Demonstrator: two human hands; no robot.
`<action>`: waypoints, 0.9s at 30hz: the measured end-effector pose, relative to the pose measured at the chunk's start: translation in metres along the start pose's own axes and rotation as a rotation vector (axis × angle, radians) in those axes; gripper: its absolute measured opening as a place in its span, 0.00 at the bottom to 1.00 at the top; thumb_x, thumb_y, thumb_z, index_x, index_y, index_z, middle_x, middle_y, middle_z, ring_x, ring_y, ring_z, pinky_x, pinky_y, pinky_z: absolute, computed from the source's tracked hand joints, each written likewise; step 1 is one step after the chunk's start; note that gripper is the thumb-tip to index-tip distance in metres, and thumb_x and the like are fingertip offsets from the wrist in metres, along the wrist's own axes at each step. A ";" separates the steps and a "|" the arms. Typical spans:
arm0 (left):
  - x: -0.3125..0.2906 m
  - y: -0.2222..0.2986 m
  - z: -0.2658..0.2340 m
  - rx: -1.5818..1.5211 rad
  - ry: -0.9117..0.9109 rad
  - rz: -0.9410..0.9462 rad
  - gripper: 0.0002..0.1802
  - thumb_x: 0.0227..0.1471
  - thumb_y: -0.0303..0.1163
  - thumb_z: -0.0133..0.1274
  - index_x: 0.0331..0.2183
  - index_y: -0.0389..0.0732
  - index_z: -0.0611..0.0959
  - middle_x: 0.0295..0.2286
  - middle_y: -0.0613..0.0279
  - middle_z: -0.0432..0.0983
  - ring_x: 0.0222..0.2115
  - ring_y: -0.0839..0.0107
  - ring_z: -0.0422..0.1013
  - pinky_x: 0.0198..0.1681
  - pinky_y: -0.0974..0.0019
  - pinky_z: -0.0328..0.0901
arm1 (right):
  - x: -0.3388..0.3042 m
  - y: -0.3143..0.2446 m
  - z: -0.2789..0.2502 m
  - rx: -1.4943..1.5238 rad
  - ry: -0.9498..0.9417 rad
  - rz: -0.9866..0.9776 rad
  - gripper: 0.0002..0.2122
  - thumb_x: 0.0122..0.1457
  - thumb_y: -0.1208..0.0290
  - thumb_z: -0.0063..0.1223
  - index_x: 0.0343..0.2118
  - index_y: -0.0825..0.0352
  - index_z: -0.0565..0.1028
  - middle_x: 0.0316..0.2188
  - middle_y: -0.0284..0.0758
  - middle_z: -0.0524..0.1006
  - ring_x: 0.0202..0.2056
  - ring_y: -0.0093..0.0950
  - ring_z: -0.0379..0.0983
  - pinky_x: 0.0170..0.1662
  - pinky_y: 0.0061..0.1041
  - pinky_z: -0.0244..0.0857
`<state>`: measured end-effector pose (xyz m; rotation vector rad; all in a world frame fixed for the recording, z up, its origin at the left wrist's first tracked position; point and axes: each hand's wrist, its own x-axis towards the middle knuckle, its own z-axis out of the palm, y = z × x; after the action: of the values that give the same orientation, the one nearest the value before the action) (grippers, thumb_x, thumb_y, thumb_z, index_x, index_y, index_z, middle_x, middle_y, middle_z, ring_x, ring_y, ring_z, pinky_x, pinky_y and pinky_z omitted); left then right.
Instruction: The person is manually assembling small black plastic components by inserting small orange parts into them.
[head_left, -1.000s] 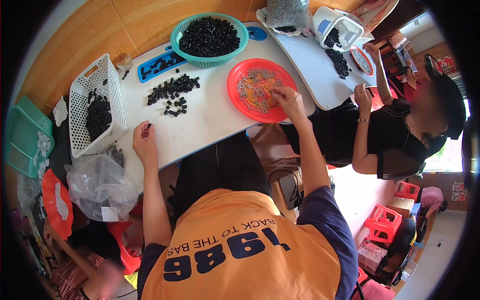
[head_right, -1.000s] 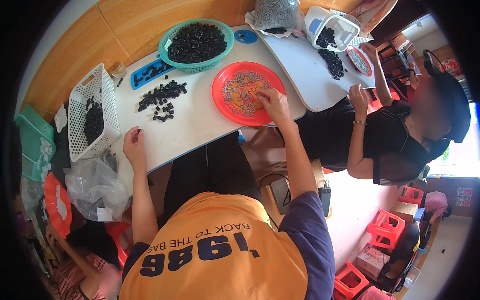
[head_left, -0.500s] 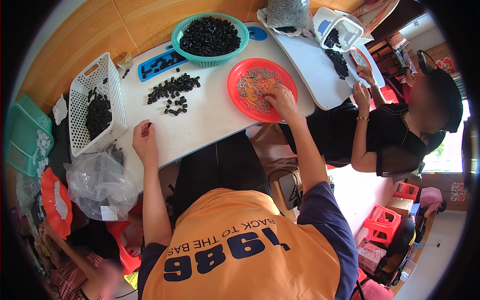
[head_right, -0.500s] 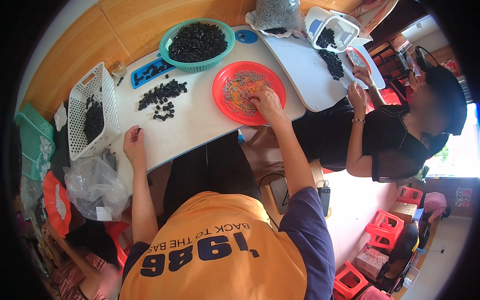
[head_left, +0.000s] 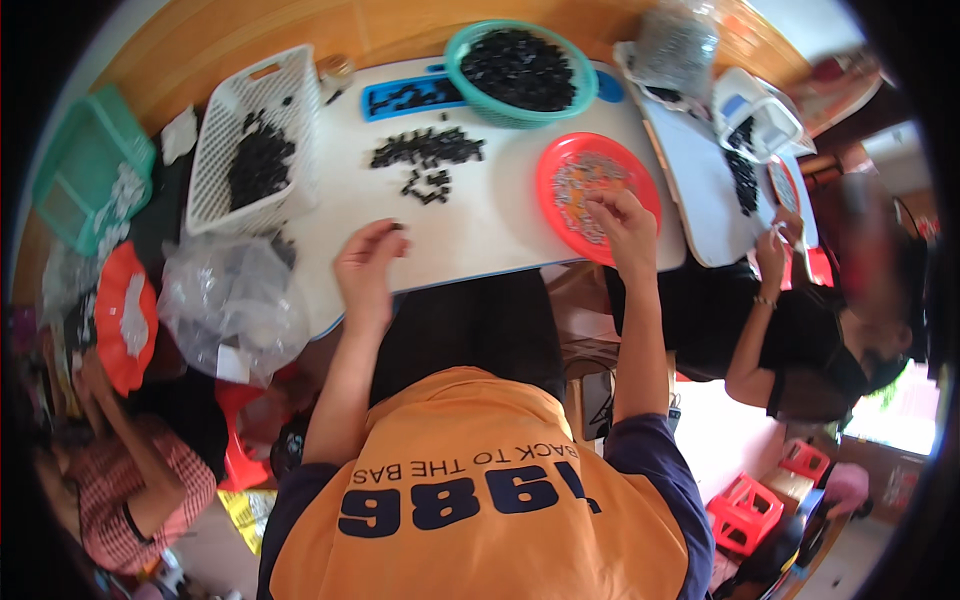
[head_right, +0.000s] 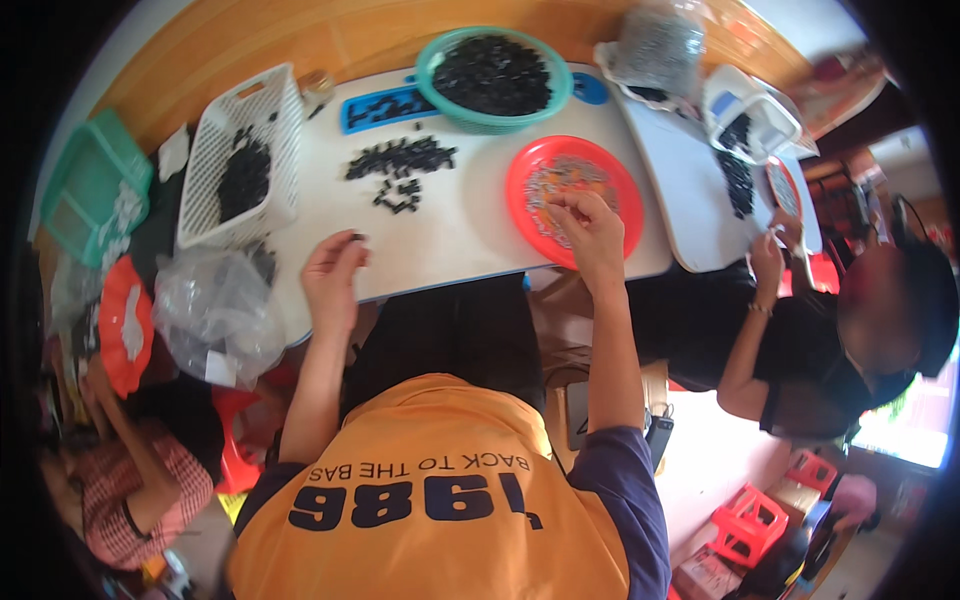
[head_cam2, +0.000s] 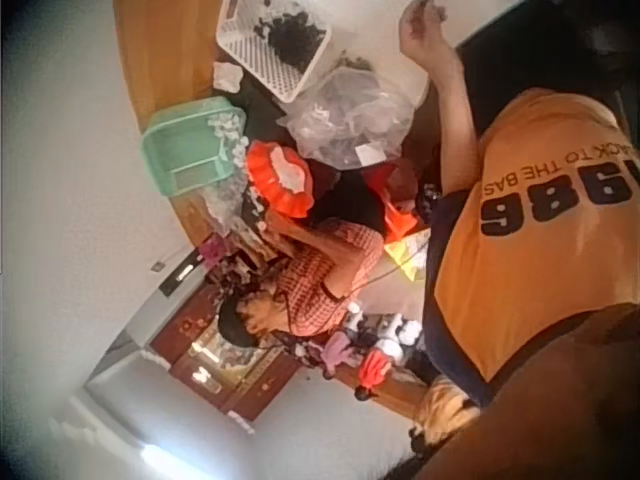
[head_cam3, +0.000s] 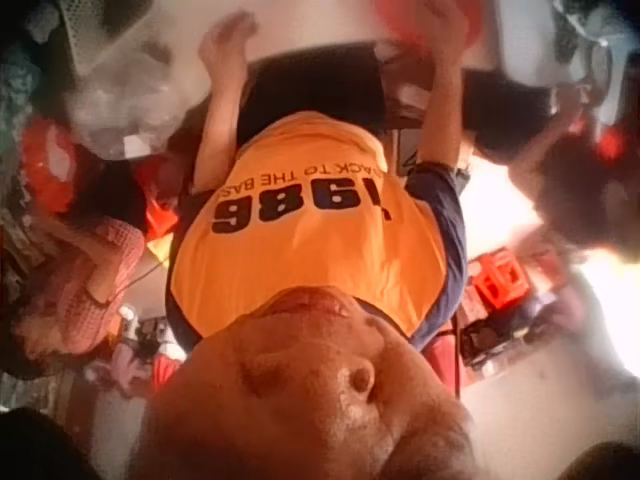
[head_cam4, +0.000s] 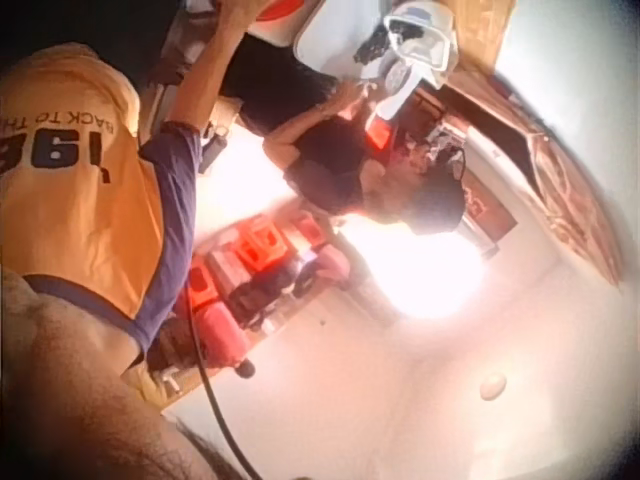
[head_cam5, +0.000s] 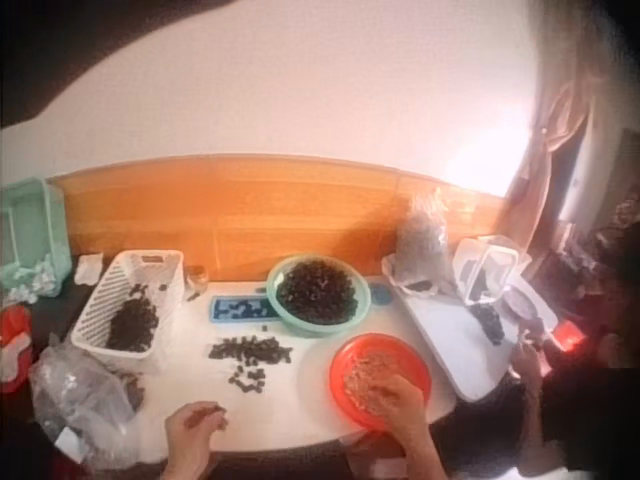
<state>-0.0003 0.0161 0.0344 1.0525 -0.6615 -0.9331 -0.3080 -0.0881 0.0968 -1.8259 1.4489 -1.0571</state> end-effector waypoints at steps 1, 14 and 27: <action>-0.011 0.006 0.009 -0.061 -0.061 -0.047 0.11 0.52 0.18 0.54 0.40 0.31 0.81 0.32 0.56 0.80 0.29 0.73 0.76 0.35 0.71 0.71 | -0.007 -0.015 0.012 0.125 -0.025 0.002 0.06 0.50 0.76 0.62 0.33 0.66 0.82 0.32 0.33 0.78 0.29 0.21 0.70 0.35 0.21 0.65; -0.050 0.053 0.035 -0.116 -0.293 -0.030 0.15 0.58 0.20 0.50 0.47 0.29 0.77 0.39 0.50 0.78 0.35 0.69 0.78 0.40 0.69 0.74 | -0.055 -0.110 0.073 0.443 -0.304 -0.109 0.06 0.51 0.83 0.61 0.33 0.70 0.80 0.35 0.33 0.77 0.37 0.21 0.71 0.39 0.19 0.63; -0.055 0.043 0.019 -0.797 -0.233 -0.525 0.07 0.61 0.29 0.49 0.40 0.37 0.78 0.35 0.58 0.78 0.36 0.71 0.77 0.39 0.72 0.75 | -0.074 -0.115 0.095 0.357 -0.154 -0.225 0.07 0.51 0.75 0.65 0.33 0.63 0.82 0.33 0.32 0.77 0.32 0.21 0.73 0.34 0.21 0.66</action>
<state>-0.0280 0.0647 0.0798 0.3921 -0.1400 -1.6182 -0.1751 0.0082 0.1248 -1.7883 0.9123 -1.1684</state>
